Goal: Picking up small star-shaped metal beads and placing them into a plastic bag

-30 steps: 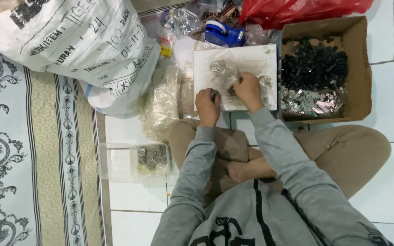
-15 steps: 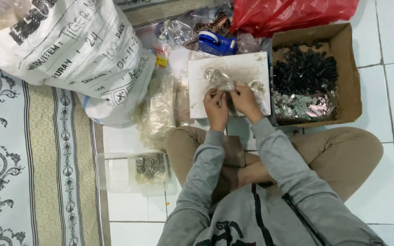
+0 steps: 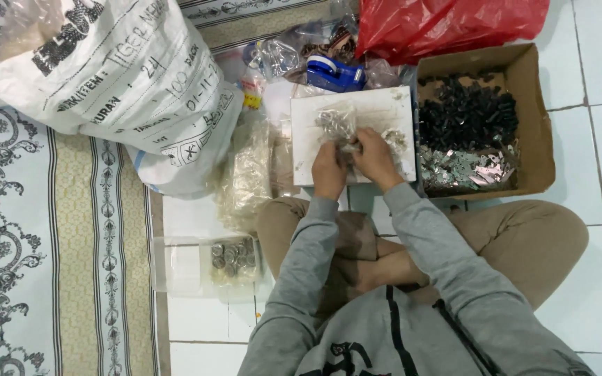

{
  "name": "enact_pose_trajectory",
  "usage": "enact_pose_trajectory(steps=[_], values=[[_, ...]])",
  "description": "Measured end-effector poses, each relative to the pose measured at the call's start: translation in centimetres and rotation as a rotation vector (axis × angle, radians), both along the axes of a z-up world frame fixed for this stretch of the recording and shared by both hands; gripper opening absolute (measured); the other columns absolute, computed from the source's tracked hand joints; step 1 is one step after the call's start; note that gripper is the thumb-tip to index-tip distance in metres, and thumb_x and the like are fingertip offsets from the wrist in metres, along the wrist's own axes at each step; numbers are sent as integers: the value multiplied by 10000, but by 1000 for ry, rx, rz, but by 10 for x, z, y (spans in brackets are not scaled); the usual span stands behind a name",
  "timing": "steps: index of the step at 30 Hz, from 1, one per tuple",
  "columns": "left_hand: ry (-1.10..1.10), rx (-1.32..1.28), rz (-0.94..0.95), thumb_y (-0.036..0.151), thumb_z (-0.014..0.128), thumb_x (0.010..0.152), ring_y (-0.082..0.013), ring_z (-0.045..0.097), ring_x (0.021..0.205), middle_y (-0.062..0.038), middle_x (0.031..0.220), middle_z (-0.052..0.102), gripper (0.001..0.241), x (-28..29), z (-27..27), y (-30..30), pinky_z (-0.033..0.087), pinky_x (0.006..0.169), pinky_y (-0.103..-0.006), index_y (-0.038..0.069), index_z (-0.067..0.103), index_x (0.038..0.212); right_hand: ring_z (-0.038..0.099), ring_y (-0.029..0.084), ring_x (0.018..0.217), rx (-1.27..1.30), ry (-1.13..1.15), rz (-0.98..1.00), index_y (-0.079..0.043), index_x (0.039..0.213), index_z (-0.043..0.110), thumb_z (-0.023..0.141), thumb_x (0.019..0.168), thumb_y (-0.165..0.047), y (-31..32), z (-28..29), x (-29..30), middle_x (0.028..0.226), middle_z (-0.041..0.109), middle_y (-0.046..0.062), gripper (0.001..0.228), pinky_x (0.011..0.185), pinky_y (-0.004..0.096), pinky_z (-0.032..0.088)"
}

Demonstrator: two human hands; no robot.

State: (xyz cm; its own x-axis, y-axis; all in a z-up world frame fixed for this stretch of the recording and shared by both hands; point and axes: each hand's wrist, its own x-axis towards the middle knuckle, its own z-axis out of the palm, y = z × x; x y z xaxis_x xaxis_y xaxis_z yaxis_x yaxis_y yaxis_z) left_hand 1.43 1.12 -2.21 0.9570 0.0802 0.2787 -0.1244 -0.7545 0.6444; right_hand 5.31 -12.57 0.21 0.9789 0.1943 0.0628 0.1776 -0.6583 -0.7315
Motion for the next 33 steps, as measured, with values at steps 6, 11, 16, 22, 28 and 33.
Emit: enact_pose_trajectory(steps=[6, 11, 16, 22, 28, 33], values=[[-48, 63, 92, -37, 725, 704, -295, 555, 896, -82, 864, 541, 238, 5, -7, -6, 463, 844, -402, 58, 611, 891, 668, 466, 841, 9, 23, -84, -52, 895, 614, 637, 760, 26, 0, -1, -4, 748, 645, 200, 157, 748, 546, 520], [170, 64, -61, 39, 729, 752, -355, 548, 1069, -143, 1028, 591, 242, 6, 23, 3, 459, 938, -455, 31, 655, 982, 661, 476, 899, -10, -8, 35, -32, 920, 650, 702, 767, -61, -6, 4, 3, 838, 664, 237, 164, 795, 562, 521], [283, 91, -144, 144, 758, 780, -374, 543, 1215, -155, 1107, 654, 262, 9, -5, 12, 470, 976, -488, 41, 723, 1018, 638, 424, 1024, 92, -1, 150, -54, 1081, 674, 701, 786, -78, -20, 6, -4, 994, 649, 182, 297, 875, 509, 521], [242, 245, -121, 95, 738, 813, -327, 547, 1206, -103, 1140, 711, 226, -4, 18, 1, 485, 977, -516, 60, 770, 1034, 643, 368, 890, -17, 4, 175, -48, 929, 674, 650, 813, 48, -29, -22, -13, 860, 634, 134, 153, 772, 464, 537], [295, -134, -135, 149, 658, 881, -482, 451, 1378, -226, 1340, 615, 281, 12, 51, 16, 387, 1119, -628, 23, 715, 1125, 601, 420, 846, -77, -137, 165, -57, 886, 614, 608, 814, 42, -19, -7, -14, 843, 575, 165, 122, 723, 506, 484], [370, 258, -318, 81, 518, 969, -432, 257, 1548, -200, 1663, 326, 589, 38, 45, 24, 212, 1268, -607, 97, 443, 1554, 574, 402, 839, -158, -212, 319, -44, 939, 648, 493, 847, 57, -20, -38, -15, 871, 564, 149, 207, 735, 473, 458]])
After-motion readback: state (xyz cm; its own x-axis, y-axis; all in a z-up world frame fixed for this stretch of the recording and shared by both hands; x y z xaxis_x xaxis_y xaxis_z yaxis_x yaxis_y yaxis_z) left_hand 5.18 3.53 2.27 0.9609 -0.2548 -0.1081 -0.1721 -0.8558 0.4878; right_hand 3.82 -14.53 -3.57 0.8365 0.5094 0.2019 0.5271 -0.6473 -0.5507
